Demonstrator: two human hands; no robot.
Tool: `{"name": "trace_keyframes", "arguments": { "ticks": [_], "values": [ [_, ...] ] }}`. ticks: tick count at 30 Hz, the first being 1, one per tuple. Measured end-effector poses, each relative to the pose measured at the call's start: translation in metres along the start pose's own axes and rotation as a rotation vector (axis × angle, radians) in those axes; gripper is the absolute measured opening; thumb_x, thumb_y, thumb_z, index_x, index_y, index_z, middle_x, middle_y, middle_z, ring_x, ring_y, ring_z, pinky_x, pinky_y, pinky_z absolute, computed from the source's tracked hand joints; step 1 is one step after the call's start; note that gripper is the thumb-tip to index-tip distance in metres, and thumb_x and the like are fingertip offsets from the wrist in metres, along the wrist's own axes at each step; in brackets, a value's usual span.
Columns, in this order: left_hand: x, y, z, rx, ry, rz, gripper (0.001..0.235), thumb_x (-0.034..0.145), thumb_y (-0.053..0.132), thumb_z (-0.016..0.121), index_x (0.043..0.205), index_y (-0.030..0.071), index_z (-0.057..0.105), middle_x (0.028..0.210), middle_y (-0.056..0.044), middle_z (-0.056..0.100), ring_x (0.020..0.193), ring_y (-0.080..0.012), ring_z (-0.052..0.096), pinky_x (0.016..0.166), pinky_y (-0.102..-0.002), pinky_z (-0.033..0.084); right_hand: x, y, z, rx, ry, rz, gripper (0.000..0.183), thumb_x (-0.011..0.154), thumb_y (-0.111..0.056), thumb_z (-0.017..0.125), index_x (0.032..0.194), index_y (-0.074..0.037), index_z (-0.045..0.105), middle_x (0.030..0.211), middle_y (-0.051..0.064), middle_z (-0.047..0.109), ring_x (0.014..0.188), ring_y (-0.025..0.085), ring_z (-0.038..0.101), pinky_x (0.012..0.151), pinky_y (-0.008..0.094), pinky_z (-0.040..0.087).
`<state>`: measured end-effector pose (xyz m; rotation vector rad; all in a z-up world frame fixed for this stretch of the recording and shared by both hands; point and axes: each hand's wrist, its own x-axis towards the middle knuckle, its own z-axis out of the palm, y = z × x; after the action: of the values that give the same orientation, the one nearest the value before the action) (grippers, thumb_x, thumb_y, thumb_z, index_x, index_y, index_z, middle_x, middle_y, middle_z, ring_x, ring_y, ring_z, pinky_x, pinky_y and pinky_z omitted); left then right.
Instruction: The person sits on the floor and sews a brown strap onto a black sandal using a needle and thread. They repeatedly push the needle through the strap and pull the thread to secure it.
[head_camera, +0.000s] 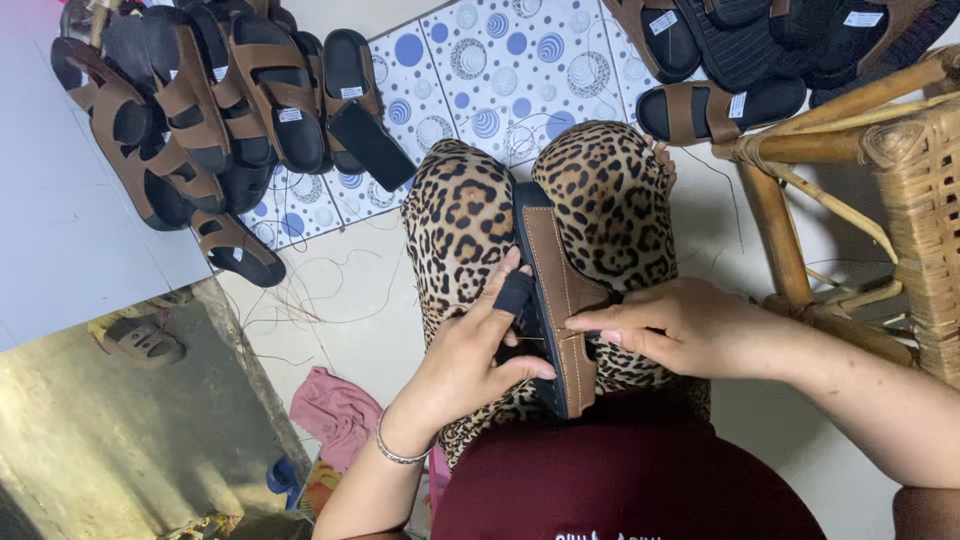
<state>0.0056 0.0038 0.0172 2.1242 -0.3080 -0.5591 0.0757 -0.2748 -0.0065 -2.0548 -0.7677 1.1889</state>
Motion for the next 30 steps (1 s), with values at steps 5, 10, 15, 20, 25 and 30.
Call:
{"name": "trace_keyframes", "arguments": {
  "ticks": [5, 10, 15, 20, 25, 30],
  "values": [
    [-0.001, -0.009, 0.006, -0.005, 0.058, 0.038, 0.054, 0.086, 0.044, 0.078, 0.116, 0.002, 0.061, 0.167, -0.014, 0.025, 0.059, -0.0161, 0.060, 0.064, -0.029, 0.059, -0.001, -0.006, 0.002, -0.057, -0.001, 0.013, 0.043, 0.095, -0.032, 0.058, 0.135, -0.046, 0.067, 0.088, -0.009, 0.081, 0.073, 0.013, 0.073, 0.062, 0.033, 0.052],
    [-0.002, -0.025, 0.024, 0.211, 0.159, 0.119, 0.095, 0.087, 0.058, 0.074, 0.157, 0.005, 0.037, 0.167, -0.018, 0.028, 0.084, -0.0254, 0.078, 0.067, -0.035, 0.063, -0.001, -0.033, 0.001, -0.436, 0.028, 0.014, 0.040, 0.101, -0.043, 0.043, 0.138, -0.042, 0.055, 0.081, 0.005, 0.070, 0.056, 0.038, 0.071, 0.044, 0.055, 0.051],
    [0.001, -0.014, 0.022, 0.134, 0.290, 0.116, 0.090, 0.074, 0.052, 0.081, 0.145, 0.004, 0.054, 0.151, -0.021, 0.051, 0.081, -0.0348, 0.077, 0.063, -0.039, 0.065, 0.013, -0.032, -0.002, -0.198, -0.010, 0.015, 0.039, 0.102, -0.035, 0.047, 0.140, -0.032, 0.052, 0.078, 0.009, 0.072, 0.050, 0.031, 0.070, 0.043, 0.044, 0.056],
    [-0.028, -0.044, 0.033, 0.140, 0.402, 0.043, 0.013, 0.086, 0.020, 0.080, 0.085, 0.008, 0.076, 0.107, -0.009, 0.072, 0.068, -0.0253, 0.076, 0.054, -0.030, 0.064, 0.029, -0.027, -0.004, 0.094, -0.064, -0.007, 0.039, 0.103, -0.024, 0.052, 0.141, -0.019, 0.048, 0.074, 0.014, 0.075, 0.043, 0.022, 0.069, 0.041, 0.029, 0.061],
    [-0.029, -0.046, 0.030, -1.219, 0.221, -0.015, 0.014, 0.094, -0.004, 0.063, 0.105, -0.009, 0.070, 0.077, -0.024, 0.071, 0.044, -0.0194, 0.065, 0.036, -0.027, 0.055, 0.024, -0.023, 0.005, 0.034, 0.103, -0.093, 0.041, 0.099, -0.029, 0.059, 0.139, -0.023, 0.052, 0.081, 0.013, 0.080, 0.052, 0.025, 0.076, 0.049, 0.036, 0.065],
    [-0.016, -0.008, 0.037, -0.478, 0.195, -0.254, 0.014, 0.093, 0.009, 0.072, 0.093, 0.006, 0.059, 0.077, -0.006, 0.067, 0.060, -0.0150, 0.062, 0.051, -0.028, 0.053, 0.010, -0.036, -0.011, -0.113, -0.065, 0.105, 0.047, 0.098, -0.043, 0.044, 0.145, -0.042, 0.043, 0.115, -0.009, 0.066, 0.092, 0.013, 0.070, 0.074, 0.033, 0.058]
  ]
}}
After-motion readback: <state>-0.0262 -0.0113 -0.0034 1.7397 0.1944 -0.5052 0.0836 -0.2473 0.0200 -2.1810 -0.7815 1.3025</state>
